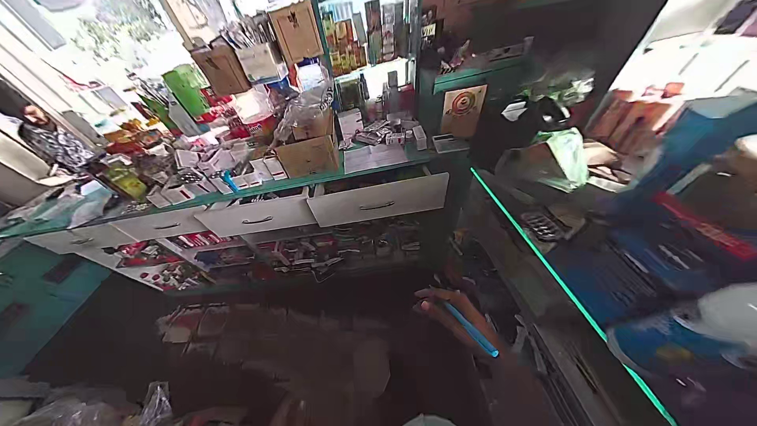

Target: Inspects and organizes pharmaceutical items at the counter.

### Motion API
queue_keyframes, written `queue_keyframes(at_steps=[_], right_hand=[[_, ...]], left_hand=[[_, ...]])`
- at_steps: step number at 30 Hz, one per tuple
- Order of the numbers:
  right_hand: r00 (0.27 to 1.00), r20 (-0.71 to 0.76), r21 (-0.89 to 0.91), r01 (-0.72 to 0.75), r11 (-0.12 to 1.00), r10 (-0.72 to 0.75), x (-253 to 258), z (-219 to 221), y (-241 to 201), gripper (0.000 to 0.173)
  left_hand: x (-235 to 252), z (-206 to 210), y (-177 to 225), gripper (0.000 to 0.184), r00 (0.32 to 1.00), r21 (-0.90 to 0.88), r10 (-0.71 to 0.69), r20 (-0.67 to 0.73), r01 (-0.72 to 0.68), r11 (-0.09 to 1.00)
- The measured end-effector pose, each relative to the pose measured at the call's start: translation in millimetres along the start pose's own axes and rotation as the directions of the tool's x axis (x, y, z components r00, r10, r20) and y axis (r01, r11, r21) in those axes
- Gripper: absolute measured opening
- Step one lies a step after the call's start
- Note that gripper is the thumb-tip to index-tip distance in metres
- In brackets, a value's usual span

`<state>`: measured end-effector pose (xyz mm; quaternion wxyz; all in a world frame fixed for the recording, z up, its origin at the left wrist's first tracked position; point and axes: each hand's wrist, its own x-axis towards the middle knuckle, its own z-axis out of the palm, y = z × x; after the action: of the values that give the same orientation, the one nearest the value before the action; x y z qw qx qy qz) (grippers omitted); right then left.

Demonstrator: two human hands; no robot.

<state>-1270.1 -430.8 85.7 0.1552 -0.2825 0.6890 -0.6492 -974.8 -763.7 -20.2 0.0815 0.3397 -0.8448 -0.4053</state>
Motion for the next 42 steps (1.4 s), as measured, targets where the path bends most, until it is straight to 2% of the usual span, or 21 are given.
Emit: queue_keyframes(at_steps=[2,4,5,7,9,11,13,15,17,22,24,26,28,30,33,42], right_hand=[[0.994,-0.104,-0.049,-0.035,0.998,0.03,50.3,-28.8,14.7,0.03],[0.981,-0.187,-0.088,-0.067,0.994,0.049,89.6,-60.7,18.7,0.03],[0.973,-0.221,-0.085,-0.082,0.993,0.061,105.2,-73.6,16.5,0.03],[0.956,-0.282,-0.088,-0.105,0.991,0.076,140.0,-98.1,9.6,0.029],[0.937,-0.338,-0.044,-0.11,0.993,0.089,175.7,-117.1,7.9,0.028],[0.929,-0.36,-0.011,-0.092,0.996,0.081,216.3,-132.3,10.5,0.026],[0.94,-0.333,-0.016,-0.088,0.996,0.078,261.4,-145.2,19.7,0.026],[0.96,-0.275,-0.072,-0.086,0.994,0.063,311.8,-162.2,35.4,0.028],[0.977,-0.208,-0.139,-0.083,0.987,0.053,366.2,-181.2,48.2,0.03],[0.989,-0.093,-0.271,-0.137,0.953,0.116,488.3,-210.0,62.2,0.033],[0.995,-0.037,-0.387,-0.101,0.917,0.094,529.6,-209.0,61.5,0.033],[0.999,0.031,-0.502,-0.01,0.865,0.029,567.3,-200.1,65.4,0.034],[0.986,0.155,-0.594,0.139,0.792,-0.057,602.1,-188.2,77.3,0.037],[0.966,0.25,-0.645,0.215,0.734,-0.063,624.7,-177.6,93.1,0.037],[0.96,0.281,-0.696,0.204,0.688,0.0,636.3,-170.2,107.8,0.033],[0.953,0.287,-0.684,0.13,0.718,0.101,639.7,-175.7,101.1,0.032]], left_hand=[[85.8,10.7,51.9,0.035,0.999,0.0,0.046,0.018,-0.046,0.999],[169.5,33.9,105.1,0.032,0.981,-0.028,0.196,0.006,-0.196,0.98],[208.8,43.8,134.0,0.031,0.954,-0.019,0.3,0.004,-0.3,0.954],[280.9,62.6,202.6,0.026,0.85,0.026,0.526,-0.016,-0.526,0.85],[335.0,78.6,273.0,0.023,0.751,0.06,0.66,0.002,-0.659,0.75],[378.3,94.5,331.0,0.022,0.683,0.097,0.73,0.04,-0.729,0.677],[415.4,111.5,371.0,0.02,0.64,0.13,0.768,0.04,-0.765,0.631],[452.9,131.0,394.2,0.018,0.612,0.147,0.79,0.018,-0.784,0.604],[490.7,148.9,407.2,0.017,0.623,0.174,0.782,0.013,-0.772,0.611],[573.9,159.8,419.1,0.022,0.732,0.306,0.679,0.065,-0.662,0.684],[601.7,158.0,415.1,0.029,0.788,0.349,0.608,0.103,-0.601,0.719],[623.0,156.4,405.9,0.035,0.811,0.371,0.566,0.146,-0.575,0.729],[638.3,155.3,397.6,0.038,0.81,0.383,0.56,0.173,-0.58,0.719],[645.5,153.8,389.8,0.033,0.797,0.395,0.575,0.187,-0.597,0.698],[651.0,147.0,383.3,0.028,0.761,0.392,0.62,0.191,-0.639,0.662],[670.2,132.5,380.9,0.024,0.662,0.354,0.704,0.257,-0.742,0.569]])
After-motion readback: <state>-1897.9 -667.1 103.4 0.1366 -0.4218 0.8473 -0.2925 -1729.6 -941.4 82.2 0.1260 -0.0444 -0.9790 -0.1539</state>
